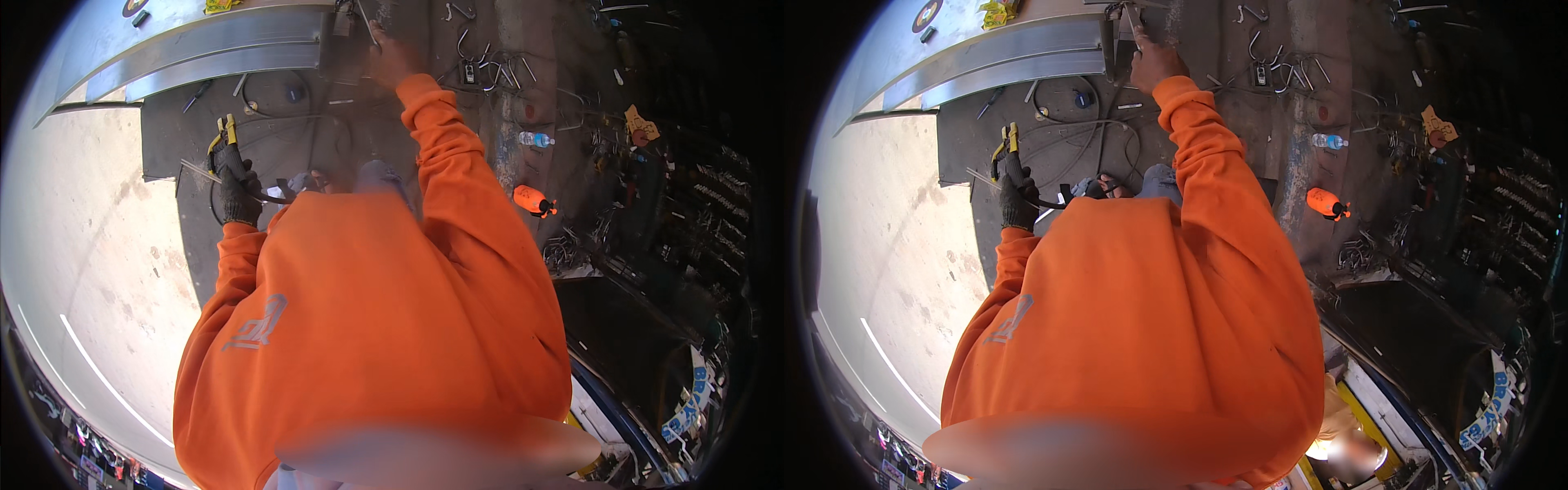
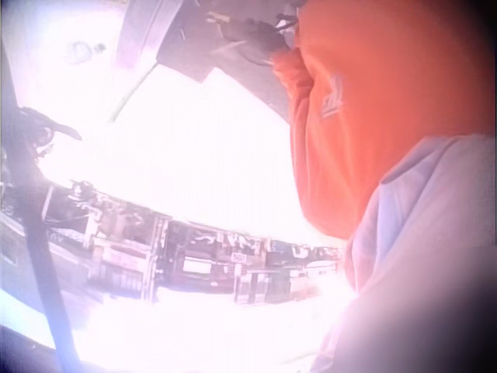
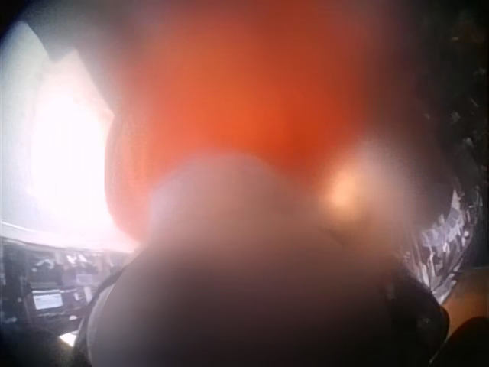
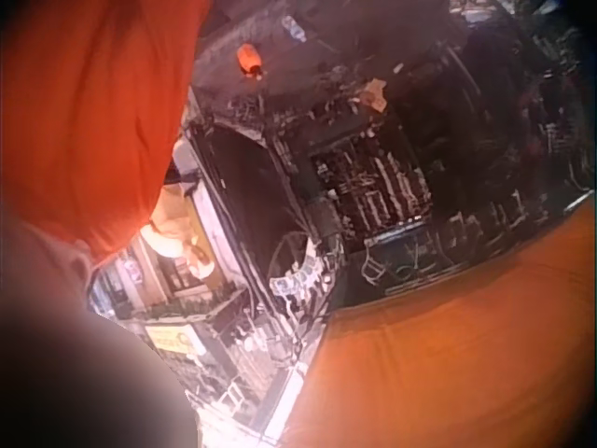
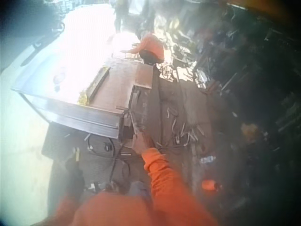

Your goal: The person welds metal frame joints using a handheld welding torch, repeatedly positioning and tacking metal bars together. They adjust the frame pieces by hand between welds and continue welding along the seams.

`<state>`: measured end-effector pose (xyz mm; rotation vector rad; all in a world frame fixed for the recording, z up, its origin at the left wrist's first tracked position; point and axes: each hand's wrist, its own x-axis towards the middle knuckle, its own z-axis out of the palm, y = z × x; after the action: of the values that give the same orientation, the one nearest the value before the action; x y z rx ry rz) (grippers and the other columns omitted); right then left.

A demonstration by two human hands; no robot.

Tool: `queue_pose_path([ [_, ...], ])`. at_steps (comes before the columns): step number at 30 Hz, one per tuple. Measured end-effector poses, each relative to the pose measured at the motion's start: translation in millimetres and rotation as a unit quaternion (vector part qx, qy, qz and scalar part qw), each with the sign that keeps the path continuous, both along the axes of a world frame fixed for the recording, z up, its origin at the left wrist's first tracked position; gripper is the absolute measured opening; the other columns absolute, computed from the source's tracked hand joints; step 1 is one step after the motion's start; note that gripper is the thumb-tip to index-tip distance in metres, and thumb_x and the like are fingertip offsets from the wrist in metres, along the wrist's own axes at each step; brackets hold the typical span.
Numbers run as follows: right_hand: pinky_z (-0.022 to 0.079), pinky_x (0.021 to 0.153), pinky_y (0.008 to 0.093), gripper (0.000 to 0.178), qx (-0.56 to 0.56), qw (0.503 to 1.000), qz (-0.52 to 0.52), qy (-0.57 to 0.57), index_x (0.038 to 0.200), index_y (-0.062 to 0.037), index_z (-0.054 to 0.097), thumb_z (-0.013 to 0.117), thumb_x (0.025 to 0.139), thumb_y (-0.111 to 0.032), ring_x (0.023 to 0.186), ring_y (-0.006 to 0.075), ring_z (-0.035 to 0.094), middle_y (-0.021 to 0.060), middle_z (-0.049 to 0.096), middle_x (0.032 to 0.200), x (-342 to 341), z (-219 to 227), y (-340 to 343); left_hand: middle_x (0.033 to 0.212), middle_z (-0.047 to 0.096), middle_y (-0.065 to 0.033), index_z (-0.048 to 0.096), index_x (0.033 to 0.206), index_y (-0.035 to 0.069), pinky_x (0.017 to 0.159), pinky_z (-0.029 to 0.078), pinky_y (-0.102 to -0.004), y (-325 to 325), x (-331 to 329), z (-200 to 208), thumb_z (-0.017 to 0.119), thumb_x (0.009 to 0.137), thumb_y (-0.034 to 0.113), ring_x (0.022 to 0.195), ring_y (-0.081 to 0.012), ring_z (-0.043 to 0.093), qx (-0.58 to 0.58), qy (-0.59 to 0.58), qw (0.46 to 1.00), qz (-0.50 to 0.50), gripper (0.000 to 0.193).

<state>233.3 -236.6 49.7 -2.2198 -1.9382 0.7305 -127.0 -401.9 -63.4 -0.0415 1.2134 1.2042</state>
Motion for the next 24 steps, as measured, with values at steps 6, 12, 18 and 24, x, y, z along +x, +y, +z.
queue_pose_path([
  [6, 0.054, 0.098, 0.0510, 0.062, 0.047, 0.998, -0.016, 0.026, 0.162, -0.0265, 0.038, 0.052, 0.102, -0.030, 0.107, 0.0432, 0.070, 0.0218, 0.072, 0.119, -11, -40, -21, 0.083, 0.056, -0.0052, 0.059, 0.116, -0.005, 0.051, 0.042, -0.0224, -16, 14, 19, 0.055, 0.106, 0.041, 0.060, -0.0102, 0.051, -0.014, 0.015, 1.000, -0.005, 0.048],
  [12, 0.055, 0.098, 0.0483, 0.068, 0.073, 0.997, -0.015, 0.028, 0.162, -0.0233, 0.040, 0.057, 0.096, -0.028, 0.111, 0.0413, 0.070, 0.0214, 0.073, 0.120, 27, -39, 123, 0.099, 0.063, -0.0082, 0.060, 0.121, 0.003, 0.051, 0.043, -0.0233, -43, 29, 31, 0.054, 0.106, 0.039, 0.064, -0.0111, 0.053, -0.016, 0.072, 0.996, 0.059, 0.040],
  [18, 0.052, 0.106, 0.0464, 0.068, 0.035, 0.996, -0.032, 0.071, 0.162, -0.0210, 0.040, 0.055, 0.095, -0.026, 0.124, 0.0407, 0.065, 0.0240, 0.066, 0.136, 33, -15, 154, 0.098, 0.062, -0.0078, 0.060, 0.123, 0.007, 0.048, 0.040, -0.0225, -56, 20, 12, 0.053, 0.106, 0.034, 0.064, -0.0112, 0.052, 0.002, 0.061, 0.987, 0.148, 0.033],
  [24, 0.055, 0.103, 0.0480, 0.074, 0.058, 0.998, -0.010, 0.038, 0.160, -0.0141, 0.042, 0.062, 0.089, -0.022, 0.119, 0.0408, 0.068, 0.0255, 0.071, 0.125, 5, 3, 128, 0.097, 0.062, -0.0078, 0.060, 0.116, 0.006, 0.048, 0.040, -0.0219, -53, 21, 5, 0.056, 0.104, 0.031, 0.063, -0.0114, 0.051, -0.002, 0.060, 0.976, 0.209, 0.028],
])
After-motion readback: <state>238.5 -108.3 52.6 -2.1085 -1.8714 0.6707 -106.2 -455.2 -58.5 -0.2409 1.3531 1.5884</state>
